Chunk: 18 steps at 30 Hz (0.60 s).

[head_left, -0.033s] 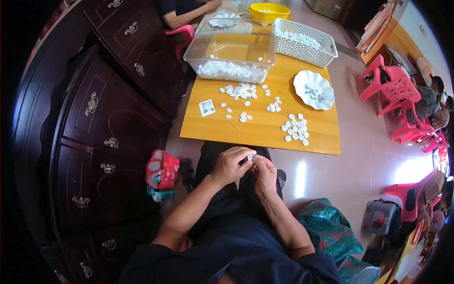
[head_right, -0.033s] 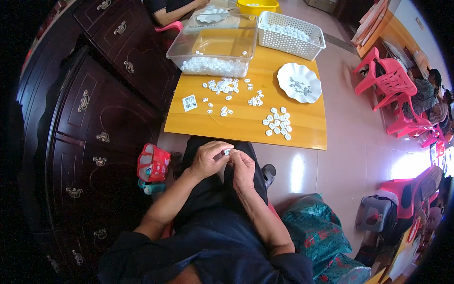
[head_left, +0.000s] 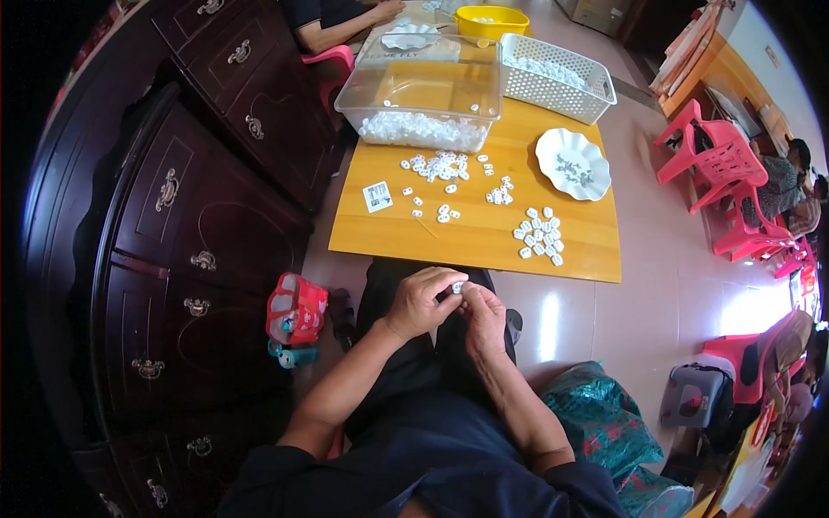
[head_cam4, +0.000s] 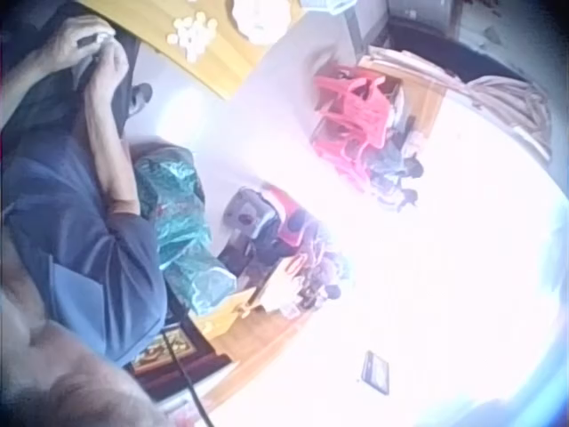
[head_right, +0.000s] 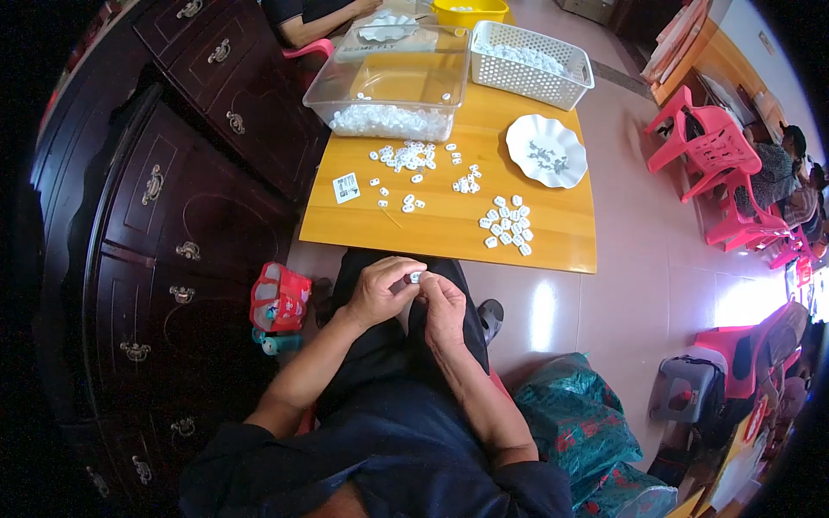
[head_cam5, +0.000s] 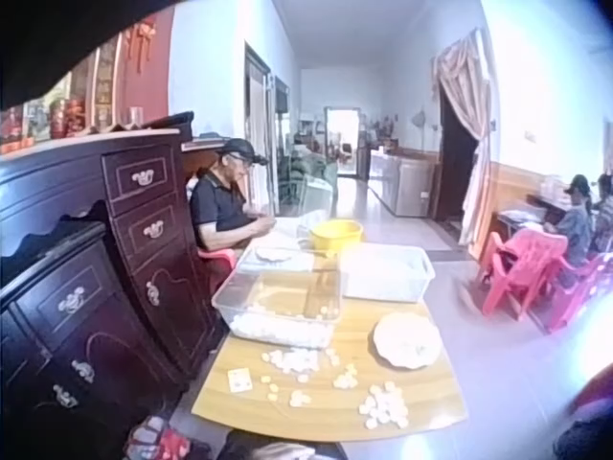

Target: Sorting and inspecting small white round parts on a table into a clear container.

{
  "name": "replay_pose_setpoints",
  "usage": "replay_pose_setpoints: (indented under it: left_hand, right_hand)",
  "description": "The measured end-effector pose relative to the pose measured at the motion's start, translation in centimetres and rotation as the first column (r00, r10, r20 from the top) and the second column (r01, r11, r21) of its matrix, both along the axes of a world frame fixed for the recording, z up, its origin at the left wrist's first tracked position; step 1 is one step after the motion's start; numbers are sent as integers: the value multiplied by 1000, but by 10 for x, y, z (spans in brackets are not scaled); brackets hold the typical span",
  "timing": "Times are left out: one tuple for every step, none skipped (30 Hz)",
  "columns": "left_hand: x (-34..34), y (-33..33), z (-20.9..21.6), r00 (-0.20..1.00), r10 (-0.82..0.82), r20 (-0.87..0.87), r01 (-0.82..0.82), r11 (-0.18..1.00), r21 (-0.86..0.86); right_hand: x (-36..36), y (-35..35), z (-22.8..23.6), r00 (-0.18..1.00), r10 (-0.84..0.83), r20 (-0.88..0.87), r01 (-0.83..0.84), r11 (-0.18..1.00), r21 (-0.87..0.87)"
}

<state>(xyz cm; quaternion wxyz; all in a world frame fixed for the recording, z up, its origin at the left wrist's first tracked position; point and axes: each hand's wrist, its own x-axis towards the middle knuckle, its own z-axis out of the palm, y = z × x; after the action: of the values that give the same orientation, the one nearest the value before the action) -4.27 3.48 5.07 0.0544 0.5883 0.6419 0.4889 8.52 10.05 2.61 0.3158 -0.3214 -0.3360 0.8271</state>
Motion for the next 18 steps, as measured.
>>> replay_pose_setpoints:
  left_hand:
    - [0,0,0,1000,2,7,-2,1000,-2]
    - [0,0,1,1000,4,13,-4,1000,-4]
    - [1,0,1,1000,4,12,-4,1000,-2]
    - [1,0,0,1000,4,6,-4,1000,-13]
    - [0,1,-1,1000,6,-2,-6,1000,-22]
    - [1,2,-3,1000,7,-5,-7,1000,-18]
    - [2,3,-5,1000,18,-15,-19,1000,-17]
    - [3,5,-7,999,29,-26,-30,999,-15]
    - [4,7,-8,1000,27,-7,-27,999,-34]
    - [5,8,-9,1000,26,-8,-26,999,-28]
    - [7,8,-4,1000,30,-4,-30,998,-47]
    - [8,10,0,999,34,2,-34,997,-67]
    - [9,13,4,999,24,-25,-25,999,-37]
    - [8,16,5,999,24,-25,-25,999,-28]
    - [7,19,5,999,5,-37,-6,999,-41]
    - [6,23,6,999,-13,-48,11,998,-54]
    - [5,27,6,999,-10,-49,7,999,-44]
    - [3,32,5,1000,13,-4,-13,998,-66]
  right_hand:
    - [0,0,0,1000,0,0,0,1000,0]
    - [0,0,-1,1000,-6,6,6,1000,9]
    - [0,0,-2,1000,-11,13,11,1000,18]
    - [1,0,-4,1000,-11,12,11,1000,20]
    - [0,1,-6,1000,-11,17,10,999,31]
    - [0,2,-7,1000,-11,21,10,999,43]
    - [1,3,-8,1000,-11,19,10,999,47]
    - [1,4,-8,1000,-16,26,15,999,34]
    - [1,6,-8,999,-21,34,21,1000,21]
    - [1,7,-10,999,-23,32,22,999,26]
    - [2,8,-10,999,-29,39,28,999,26]
    - [2,10,-10,998,-35,47,34,999,27]
    - [2,13,-10,998,-52,47,51,998,22]
    - [3,16,-12,998,-53,47,52,998,31]
    - [4,20,-15,998,-43,36,41,998,38]
    - [6,23,-17,999,-32,26,30,998,47]
    - [7,25,-17,999,-28,25,27,998,56]
    - [7,27,-17,1000,-3,25,4,1000,-5]
